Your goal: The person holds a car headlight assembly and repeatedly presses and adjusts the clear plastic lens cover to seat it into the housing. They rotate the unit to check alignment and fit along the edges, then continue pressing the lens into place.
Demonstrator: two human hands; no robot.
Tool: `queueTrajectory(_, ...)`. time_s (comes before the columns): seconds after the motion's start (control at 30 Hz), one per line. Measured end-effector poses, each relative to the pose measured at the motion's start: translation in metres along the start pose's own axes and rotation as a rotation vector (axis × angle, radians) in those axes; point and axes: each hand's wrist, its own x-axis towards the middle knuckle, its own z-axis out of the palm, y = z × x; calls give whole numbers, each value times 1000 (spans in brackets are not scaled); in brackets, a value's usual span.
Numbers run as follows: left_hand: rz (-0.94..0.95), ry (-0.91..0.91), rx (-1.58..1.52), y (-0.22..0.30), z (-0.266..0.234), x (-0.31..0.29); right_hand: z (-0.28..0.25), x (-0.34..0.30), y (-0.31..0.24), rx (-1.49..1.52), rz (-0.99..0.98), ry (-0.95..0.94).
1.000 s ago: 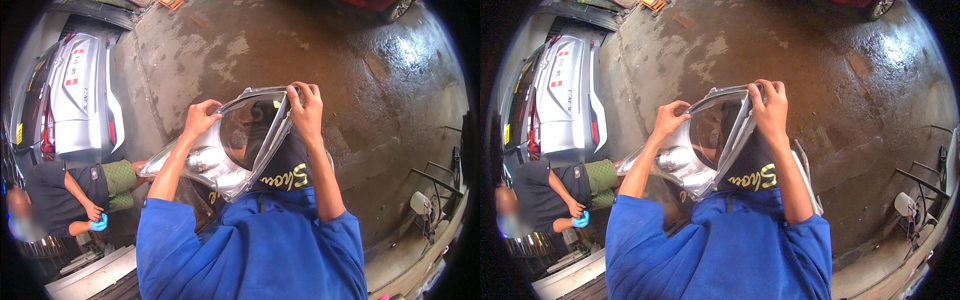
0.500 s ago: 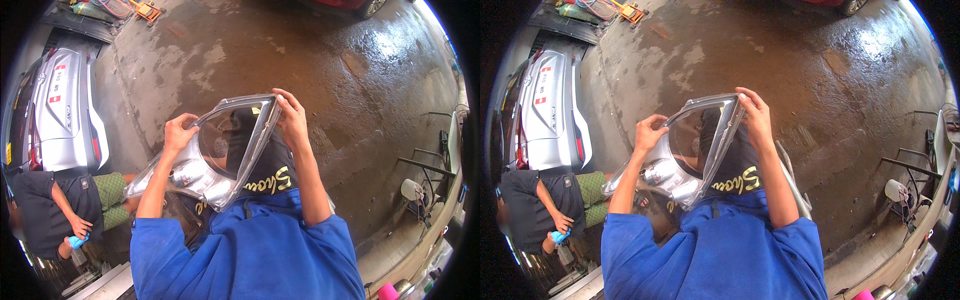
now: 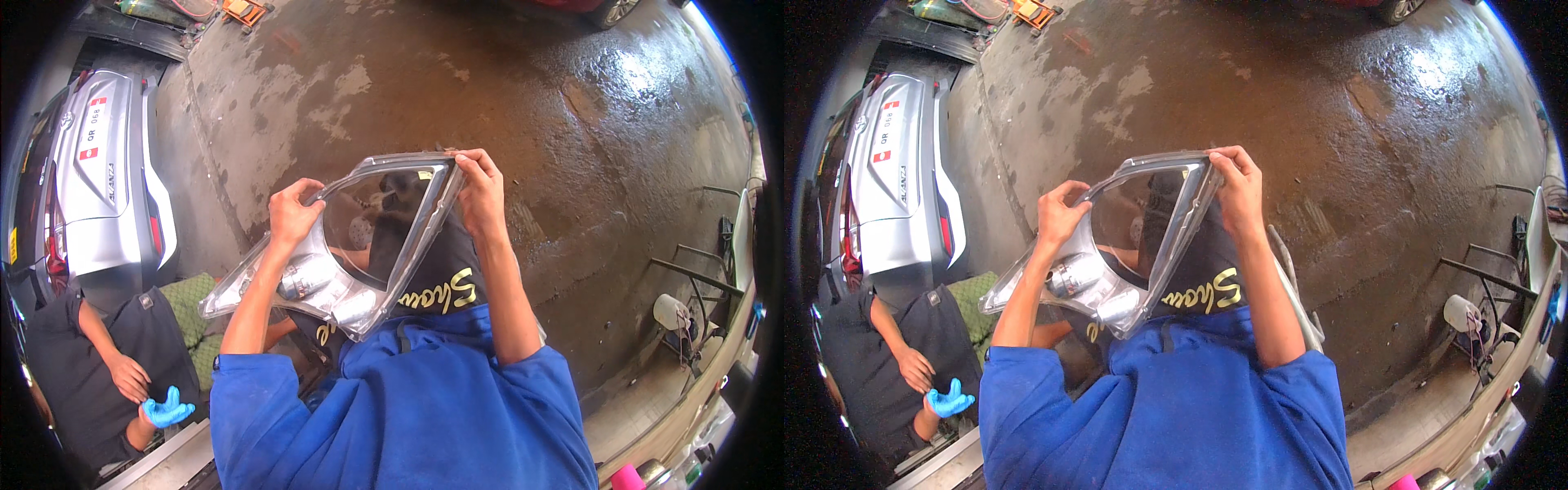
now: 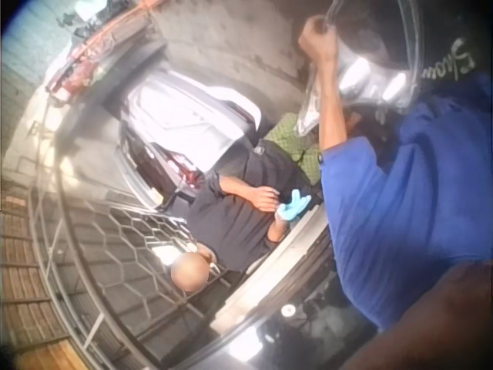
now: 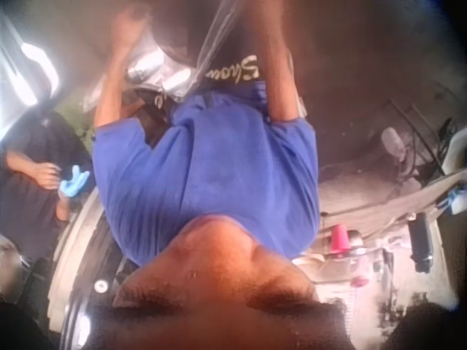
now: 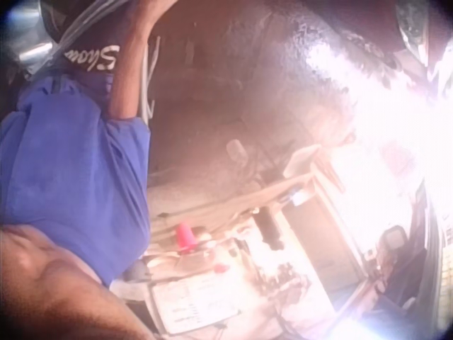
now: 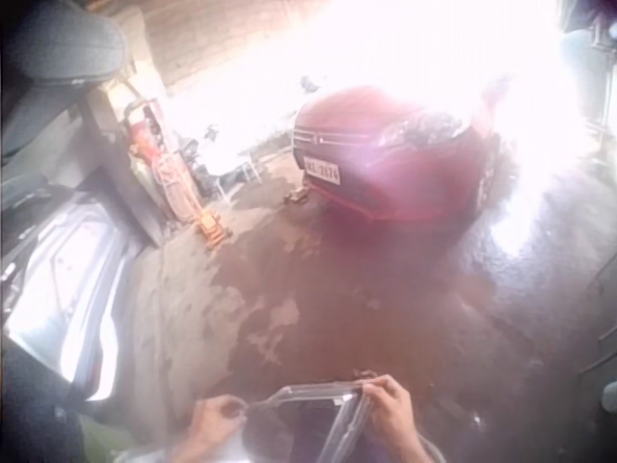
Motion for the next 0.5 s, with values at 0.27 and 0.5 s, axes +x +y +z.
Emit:
queueTrajectory(0.27, -15, 36, 32, 13, -5, -8, 10, 4, 32, 46, -247, 158)
queueTrajectory(0.5, -16, 37, 3, 10, -6, -12, 10, 6, 34, 67, -268, 168)
